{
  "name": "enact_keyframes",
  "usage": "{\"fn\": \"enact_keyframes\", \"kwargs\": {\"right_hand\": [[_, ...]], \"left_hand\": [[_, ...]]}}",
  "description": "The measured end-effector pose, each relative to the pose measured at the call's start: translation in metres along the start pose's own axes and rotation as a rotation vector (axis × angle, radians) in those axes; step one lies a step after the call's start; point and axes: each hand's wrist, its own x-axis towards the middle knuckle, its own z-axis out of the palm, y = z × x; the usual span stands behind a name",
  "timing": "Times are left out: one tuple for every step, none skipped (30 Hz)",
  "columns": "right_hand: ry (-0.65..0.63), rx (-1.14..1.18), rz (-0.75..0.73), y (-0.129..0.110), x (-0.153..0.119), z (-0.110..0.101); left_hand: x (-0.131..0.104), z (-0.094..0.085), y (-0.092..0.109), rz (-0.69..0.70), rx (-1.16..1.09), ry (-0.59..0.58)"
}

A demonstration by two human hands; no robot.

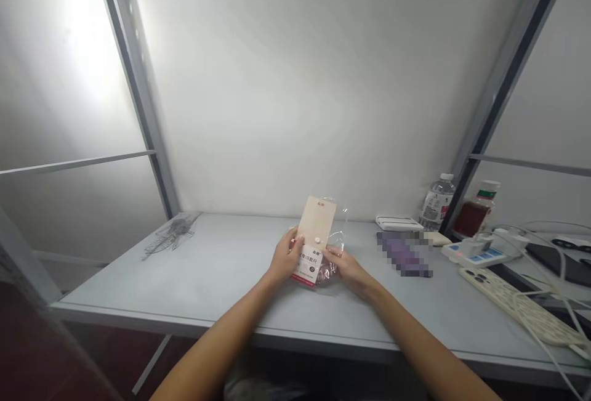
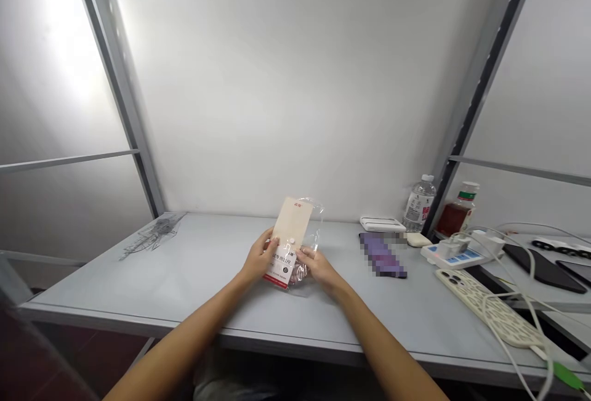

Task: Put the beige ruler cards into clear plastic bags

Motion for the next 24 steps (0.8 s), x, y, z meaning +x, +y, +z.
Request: {"fn": "enact_keyframes", "kwargs": {"right_hand": [[0.001,-0.011,-0.007,0.001,0.0,0.001],[0.005,-0.023,-0.018,0.002,0.0,0.001],[0.01,-0.033,-0.026,0.002,0.0,0.002],[0.017,-0.04,-0.03,0.002,0.0,0.003],[0.024,-0.044,-0.031,0.002,0.0,0.003],[0.03,-0.048,-0.032,0.002,0.0,0.003],[0.036,-0.059,-0.035,0.001,-0.001,0.003],[0.043,-0.081,-0.041,0.0,-0.001,0.002],[0.055,-0.112,-0.051,-0.001,0.0,0.001],[0.071,-0.146,-0.068,-0.002,0.0,-0.001],[0.088,-0.179,-0.083,-0.002,0.001,-0.003],[0.105,-0.206,-0.096,-0.003,0.002,-0.005],[0.115,-0.22,-0.108,-0.003,0.003,-0.007],[0.117,-0.221,-0.113,-0.003,0.004,-0.009],[0.108,-0.212,-0.111,-0.003,0.004,-0.01],[0.098,-0.199,-0.106,-0.004,0.005,-0.011],[0.088,-0.188,-0.098,-0.003,0.005,-0.011],[0.081,-0.18,-0.092,-0.003,0.004,-0.011],[0.078,-0.179,-0.087,-0.003,0.004,-0.011],[0.079,-0.19,-0.086,-0.004,0.003,-0.01],[0.078,-0.204,-0.087,-0.004,0.002,-0.009],[0.078,-0.213,-0.091,-0.004,0.001,-0.008],[0.077,-0.217,-0.097,-0.004,0.0,-0.007],[0.078,-0.215,-0.103,-0.004,-0.001,-0.006]], "left_hand": [[-0.001,0.001,0.001,-0.008,-0.02,-0.022],[-0.002,0.002,0.001,-0.012,-0.038,-0.038],[-0.003,0.003,0.002,-0.012,-0.05,-0.049],[-0.004,0.004,0.002,-0.012,-0.059,-0.057],[-0.005,0.005,0.002,-0.013,-0.067,-0.063],[-0.005,0.005,0.001,-0.018,-0.075,-0.07],[-0.004,0.004,0.001,-0.029,-0.086,-0.08],[-0.003,0.003,0.0,-0.051,-0.103,-0.091],[-0.002,0.002,-0.002,-0.083,-0.127,-0.096],[0.0,0.0,-0.003,-0.118,-0.153,-0.095],[0.001,-0.002,-0.004,-0.15,-0.18,-0.094],[0.003,-0.004,-0.005,-0.177,-0.205,-0.103],[0.005,-0.007,-0.006,-0.198,-0.227,-0.128],[0.006,-0.009,-0.006,-0.212,-0.245,-0.169],[0.006,-0.011,-0.007,-0.225,-0.264,-0.218],[0.007,-0.012,-0.007,-0.241,-0.286,-0.261],[0.007,-0.013,-0.008,-0.261,-0.31,-0.288],[0.007,-0.013,-0.008,-0.281,-0.333,-0.296],[0.007,-0.014,-0.008,-0.3,-0.353,-0.292],[0.007,-0.014,-0.008,-0.318,-0.368,-0.283],[0.007,-0.014,-0.008,-0.334,-0.376,-0.276],[0.007,-0.013,-0.008,-0.35,-0.378,-0.271],[0.007,-0.013,-0.008,-0.363,-0.378,-0.263],[0.007,-0.013,-0.008,-0.374,-0.377,-0.256]]}}
